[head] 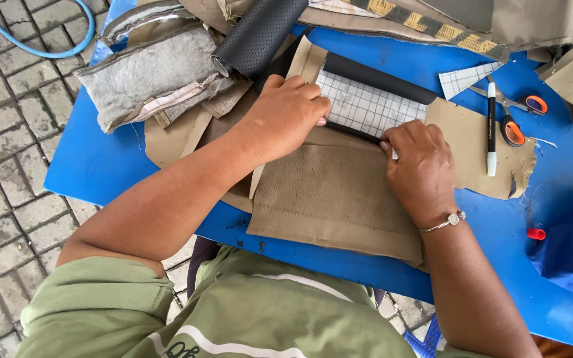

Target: Marking and folding leather material on a workbench

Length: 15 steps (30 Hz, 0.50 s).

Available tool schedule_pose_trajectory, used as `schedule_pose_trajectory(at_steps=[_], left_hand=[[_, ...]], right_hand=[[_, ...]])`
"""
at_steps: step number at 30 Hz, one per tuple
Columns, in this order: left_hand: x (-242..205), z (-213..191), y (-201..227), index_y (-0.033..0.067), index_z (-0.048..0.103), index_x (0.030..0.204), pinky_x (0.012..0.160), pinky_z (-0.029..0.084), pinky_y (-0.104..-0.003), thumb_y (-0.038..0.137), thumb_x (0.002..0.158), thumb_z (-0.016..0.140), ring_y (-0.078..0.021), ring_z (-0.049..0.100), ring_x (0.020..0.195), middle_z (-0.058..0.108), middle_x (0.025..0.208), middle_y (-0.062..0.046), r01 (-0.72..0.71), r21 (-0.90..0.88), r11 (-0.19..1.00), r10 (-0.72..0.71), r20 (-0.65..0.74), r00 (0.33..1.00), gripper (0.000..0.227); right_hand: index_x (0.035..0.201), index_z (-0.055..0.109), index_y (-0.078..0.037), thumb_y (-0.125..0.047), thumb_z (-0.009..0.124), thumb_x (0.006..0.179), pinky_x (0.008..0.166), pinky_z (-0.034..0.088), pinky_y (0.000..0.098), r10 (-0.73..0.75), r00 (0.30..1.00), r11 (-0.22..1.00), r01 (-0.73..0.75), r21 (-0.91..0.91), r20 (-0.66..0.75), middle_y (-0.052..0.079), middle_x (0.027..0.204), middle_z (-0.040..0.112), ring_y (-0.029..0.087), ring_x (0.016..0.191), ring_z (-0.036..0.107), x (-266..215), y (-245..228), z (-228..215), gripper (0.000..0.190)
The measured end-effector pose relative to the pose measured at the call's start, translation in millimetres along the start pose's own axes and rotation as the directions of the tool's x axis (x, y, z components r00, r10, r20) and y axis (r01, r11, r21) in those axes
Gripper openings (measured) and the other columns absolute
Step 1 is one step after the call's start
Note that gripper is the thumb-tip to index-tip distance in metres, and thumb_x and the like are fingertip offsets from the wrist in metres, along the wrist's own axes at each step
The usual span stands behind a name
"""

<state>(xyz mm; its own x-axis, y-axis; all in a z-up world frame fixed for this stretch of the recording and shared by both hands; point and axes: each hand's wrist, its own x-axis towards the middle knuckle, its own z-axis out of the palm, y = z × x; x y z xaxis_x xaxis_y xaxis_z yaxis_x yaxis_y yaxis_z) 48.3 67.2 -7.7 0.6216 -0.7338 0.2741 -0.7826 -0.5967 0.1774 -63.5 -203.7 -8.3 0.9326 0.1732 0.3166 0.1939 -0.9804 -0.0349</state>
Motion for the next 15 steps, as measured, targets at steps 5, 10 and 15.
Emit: schedule_pose_trajectory(at_steps=[5, 10, 15], left_hand=[[4.5, -2.8, 0.1, 0.0251, 0.068, 0.103, 0.086, 0.037, -0.047, 0.034, 0.101, 0.06, -0.02, 0.063, 0.093, 0.067, 0.09, 0.002, 0.079, -0.066, 0.995, -0.066, 0.178, 0.982, 0.012], [8.6, -19.6, 2.8, 0.0262, 0.069, 0.107, 0.085, 0.035, -0.049, 0.035, 0.103, 0.059, -0.0196, 0.064, 0.09, 0.07, 0.088, 0.003, 0.171, -0.118, 0.978, -0.13, 0.291, 0.948, 0.014], [0.6, -21.9, 6.0, 0.0243, 0.069, 0.106, 0.089, 0.034, -0.047, 0.035, 0.099, 0.065, -0.0207, 0.06, 0.098, 0.068, 0.094, 0.001, 0.162, -0.172, 0.972, -0.128, 0.191, 0.973, 0.013]], right_hand=[[0.099, 0.072, -0.024, -0.026, 0.079, 0.095, 0.077, 0.058, 0.0431, -0.002, 1.0, 1.0, 0.002, 0.007, 0.01, -0.002, 0.095, 0.059, 0.027, 0.093, 0.065, -1.2, 3.9, 4.2, 0.008], [0.098, 0.073, -0.022, -0.025, 0.078, 0.095, 0.076, 0.058, 0.0424, 0.019, 0.999, 1.0, -0.019, 0.016, 0.035, -0.002, 0.094, 0.06, 0.026, 0.093, 0.064, 0.5, 2.9, 2.2, 0.007], [0.098, 0.073, -0.02, -0.022, 0.078, 0.095, 0.076, 0.058, 0.0435, 0.021, 0.998, 0.999, -0.022, 0.023, 0.053, 0.0, 0.093, 0.06, 0.027, 0.092, 0.064, 1.2, 0.7, -2.7, 0.007]])
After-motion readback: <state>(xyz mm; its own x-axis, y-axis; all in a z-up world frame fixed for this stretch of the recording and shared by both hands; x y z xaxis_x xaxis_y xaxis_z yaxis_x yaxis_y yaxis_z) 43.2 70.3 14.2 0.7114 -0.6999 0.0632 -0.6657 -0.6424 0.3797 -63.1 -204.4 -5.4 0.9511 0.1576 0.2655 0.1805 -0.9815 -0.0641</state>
